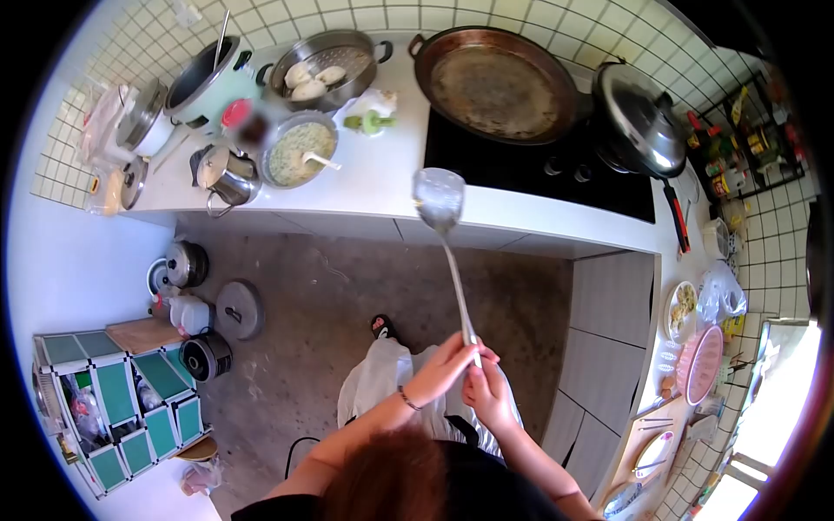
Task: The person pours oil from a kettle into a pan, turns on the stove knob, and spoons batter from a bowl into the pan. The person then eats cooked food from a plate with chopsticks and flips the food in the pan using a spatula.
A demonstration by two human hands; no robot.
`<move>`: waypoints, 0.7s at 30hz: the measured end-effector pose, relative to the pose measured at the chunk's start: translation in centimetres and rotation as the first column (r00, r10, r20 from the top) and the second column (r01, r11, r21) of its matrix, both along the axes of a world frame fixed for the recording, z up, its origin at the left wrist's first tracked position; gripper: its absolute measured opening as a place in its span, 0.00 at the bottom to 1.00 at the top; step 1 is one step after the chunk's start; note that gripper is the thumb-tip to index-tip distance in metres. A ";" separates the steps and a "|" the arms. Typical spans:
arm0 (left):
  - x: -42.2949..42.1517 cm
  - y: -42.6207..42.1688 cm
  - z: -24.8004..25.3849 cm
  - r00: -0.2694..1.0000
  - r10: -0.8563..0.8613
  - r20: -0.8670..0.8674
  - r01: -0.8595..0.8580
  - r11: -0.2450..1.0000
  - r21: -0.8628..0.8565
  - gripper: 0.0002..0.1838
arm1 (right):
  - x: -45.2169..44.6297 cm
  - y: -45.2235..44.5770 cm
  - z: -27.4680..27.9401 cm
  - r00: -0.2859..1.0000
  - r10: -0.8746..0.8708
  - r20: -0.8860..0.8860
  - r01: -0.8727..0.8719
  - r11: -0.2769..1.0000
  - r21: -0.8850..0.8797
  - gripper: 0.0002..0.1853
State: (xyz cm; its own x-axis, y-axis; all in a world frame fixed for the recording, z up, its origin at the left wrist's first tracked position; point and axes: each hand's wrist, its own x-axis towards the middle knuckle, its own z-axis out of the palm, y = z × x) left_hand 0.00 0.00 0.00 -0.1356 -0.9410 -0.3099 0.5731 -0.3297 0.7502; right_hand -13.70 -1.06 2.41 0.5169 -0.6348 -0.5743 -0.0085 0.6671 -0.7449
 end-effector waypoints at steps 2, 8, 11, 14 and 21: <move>-1.9 0.9 0.0 0.991 0.126 -0.043 -0.124 0.992 0.030 0.09 | -1.0 0.1 0.8 0.996 0.055 -0.065 -0.057 0.998 -0.026 0.08; 16.1 3.4 -3.1 0.968 0.245 0.060 -0.251 0.954 0.162 0.07 | 17.5 -0.1 -2.3 0.921 0.330 -0.205 -0.358 0.926 -0.120 0.11; 16.7 2.9 -2.6 0.959 0.281 0.028 -0.282 0.949 0.144 0.08 | 17.5 -1.6 -2.3 0.866 0.395 -0.307 -0.476 0.838 -0.267 0.14; 16.5 2.7 -3.0 0.909 0.416 0.023 -0.417 0.908 0.037 0.08 | 17.0 -3.9 -2.5 0.879 0.402 -0.256 -0.473 0.801 -0.365 0.15; 18.3 5.8 0.0 0.693 0.627 0.356 -0.683 0.729 0.046 0.05 | 19.9 -12.3 -2.6 0.836 0.359 -0.415 -0.545 0.458 -0.702 0.08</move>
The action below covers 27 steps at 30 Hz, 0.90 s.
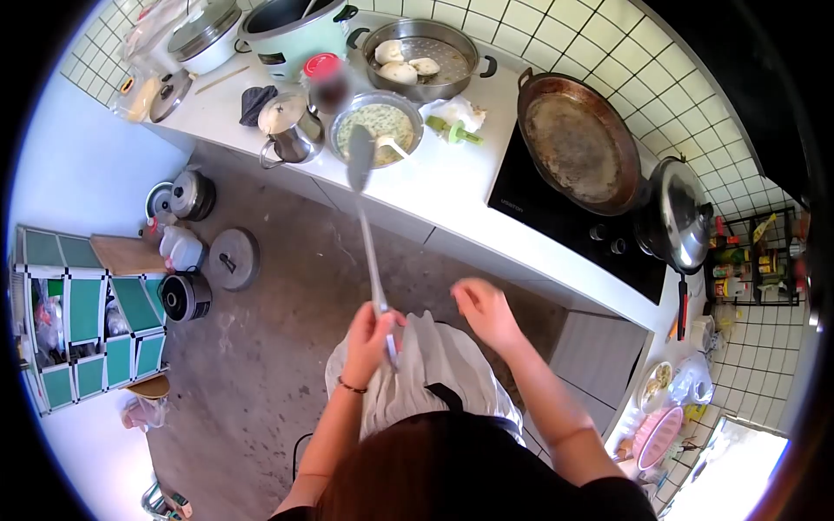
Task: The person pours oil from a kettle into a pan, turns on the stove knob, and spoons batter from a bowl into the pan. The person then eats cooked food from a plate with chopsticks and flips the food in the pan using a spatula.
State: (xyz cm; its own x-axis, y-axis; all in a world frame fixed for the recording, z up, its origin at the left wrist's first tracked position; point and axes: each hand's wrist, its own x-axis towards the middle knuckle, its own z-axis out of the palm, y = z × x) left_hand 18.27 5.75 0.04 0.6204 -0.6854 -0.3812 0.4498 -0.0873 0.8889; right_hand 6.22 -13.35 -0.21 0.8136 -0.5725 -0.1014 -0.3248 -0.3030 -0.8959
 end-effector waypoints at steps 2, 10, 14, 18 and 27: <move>1.8 1.8 0.9 0.988 0.104 0.116 -0.107 0.994 0.023 0.05 | 4.1 -2.2 0.8 0.997 -0.009 -0.074 -0.005 0.982 -0.188 0.08; 12.3 6.3 4.2 0.948 0.182 0.262 -0.221 0.967 0.127 0.02 | 20.0 -6.8 -4.2 0.955 -0.107 -0.278 -0.046 0.869 -0.492 0.26; 20.2 5.2 4.0 0.961 0.100 0.257 -0.150 0.972 0.181 0.05 | 23.9 -6.4 -3.0 0.931 -0.222 -0.290 0.064 0.881 -0.468 0.26; 24.2 2.2 2.6 0.970 -0.041 0.238 0.000 0.986 0.169 0.09 | 22.3 -4.7 -1.6 0.941 -0.325 -0.095 0.234 0.828 -0.510 0.21; 26.0 -2.9 4.2 0.998 -0.065 -0.022 0.061 0.987 -0.146 0.05 | 26.5 1.2 -0.8 0.999 0.033 0.033 -0.039 0.979 0.198 0.10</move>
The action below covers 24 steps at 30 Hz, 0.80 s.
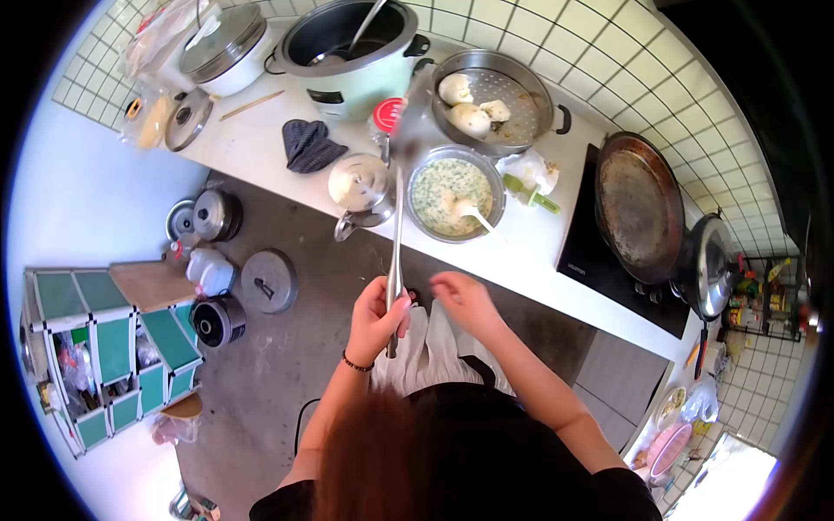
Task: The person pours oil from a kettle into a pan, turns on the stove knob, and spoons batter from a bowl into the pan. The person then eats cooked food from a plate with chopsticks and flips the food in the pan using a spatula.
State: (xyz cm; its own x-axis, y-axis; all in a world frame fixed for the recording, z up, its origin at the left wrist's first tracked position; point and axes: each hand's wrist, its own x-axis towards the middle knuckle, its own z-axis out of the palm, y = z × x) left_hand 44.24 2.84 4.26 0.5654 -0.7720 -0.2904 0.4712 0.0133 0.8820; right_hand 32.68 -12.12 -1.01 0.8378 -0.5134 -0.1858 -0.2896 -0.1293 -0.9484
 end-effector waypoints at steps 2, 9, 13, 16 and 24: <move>0.6 0.4 1.6 0.995 0.082 0.055 -0.080 0.996 -0.030 0.06 | 4.2 1.9 -1.6 0.987 0.115 0.114 -0.124 0.989 0.076 0.13; 2.6 7.2 3.1 0.859 0.478 0.184 -0.482 0.876 -0.021 0.06 | 18.1 8.1 -7.4 0.982 -0.185 0.045 0.183 0.982 0.049 0.25; 3.2 11.0 2.4 0.773 0.593 0.227 -0.613 0.789 0.029 0.06 | 20.9 8.7 -7.5 0.938 -0.329 0.108 0.300 0.927 0.224 0.21; 3.5 13.5 1.2 0.732 0.627 0.267 -0.661 0.748 0.057 0.06 | 22.2 9.6 -6.8 0.894 -0.435 0.107 0.372 0.853 0.365 0.17; 5.4 16.1 -0.2 0.691 0.663 0.287 -0.703 0.709 0.055 0.07 | 18.2 9.0 -7.1 0.874 -0.485 0.017 0.463 0.843 0.274 0.20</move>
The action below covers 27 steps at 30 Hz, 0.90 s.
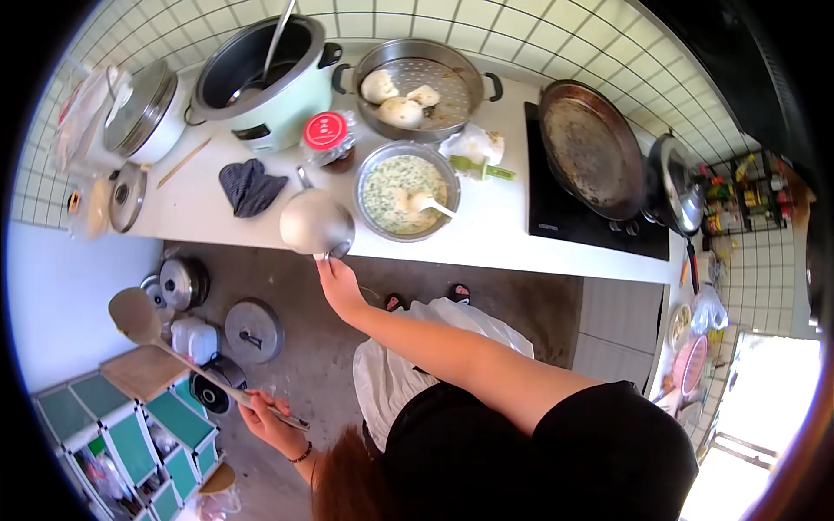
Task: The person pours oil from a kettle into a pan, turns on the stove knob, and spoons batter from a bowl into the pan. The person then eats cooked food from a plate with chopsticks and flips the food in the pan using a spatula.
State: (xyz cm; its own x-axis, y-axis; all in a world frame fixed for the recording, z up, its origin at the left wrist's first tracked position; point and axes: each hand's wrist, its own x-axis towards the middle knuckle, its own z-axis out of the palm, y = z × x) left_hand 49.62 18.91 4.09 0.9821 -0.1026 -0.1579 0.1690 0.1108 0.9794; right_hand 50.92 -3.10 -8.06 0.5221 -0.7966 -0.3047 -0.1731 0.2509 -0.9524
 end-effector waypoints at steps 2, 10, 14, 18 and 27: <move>0.4 -0.6 0.5 1.000 0.000 0.022 0.000 1.000 0.028 0.07 | -2.2 -0.3 1.3 0.999 0.039 -0.010 -0.039 0.999 0.019 0.21; 1.9 -3.4 0.5 0.980 -0.181 0.084 0.177 0.983 0.057 0.07 | -14.4 -2.8 8.0 0.977 0.199 0.081 -0.212 0.956 0.203 0.16; 2.3 -6.4 -0.5 0.937 -0.328 0.118 0.328 0.944 0.014 0.06 | -22.3 -6.1 14.7 0.982 0.187 -0.005 -0.184 0.969 0.164 0.17; 1.2 -10.9 -0.7 0.897 -0.433 0.089 0.438 0.898 -0.044 0.04 | -30.1 -9.6 19.5 0.985 0.053 -0.161 -0.027 0.987 0.156 0.15; -3.7 -19.0 0.7 0.746 -0.666 0.027 0.664 0.740 -0.108 0.04 | -42.9 -19.7 26.0 0.917 -0.309 -0.252 0.268 0.946 -0.184 0.21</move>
State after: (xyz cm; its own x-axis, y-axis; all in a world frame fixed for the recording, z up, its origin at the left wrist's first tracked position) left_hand 45.90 -0.09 4.82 0.6561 -0.7451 -0.1196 0.2504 0.0655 0.9659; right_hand 8.02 -22.76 17.95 0.1758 -0.9453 -0.2748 -0.3724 0.1945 -0.9075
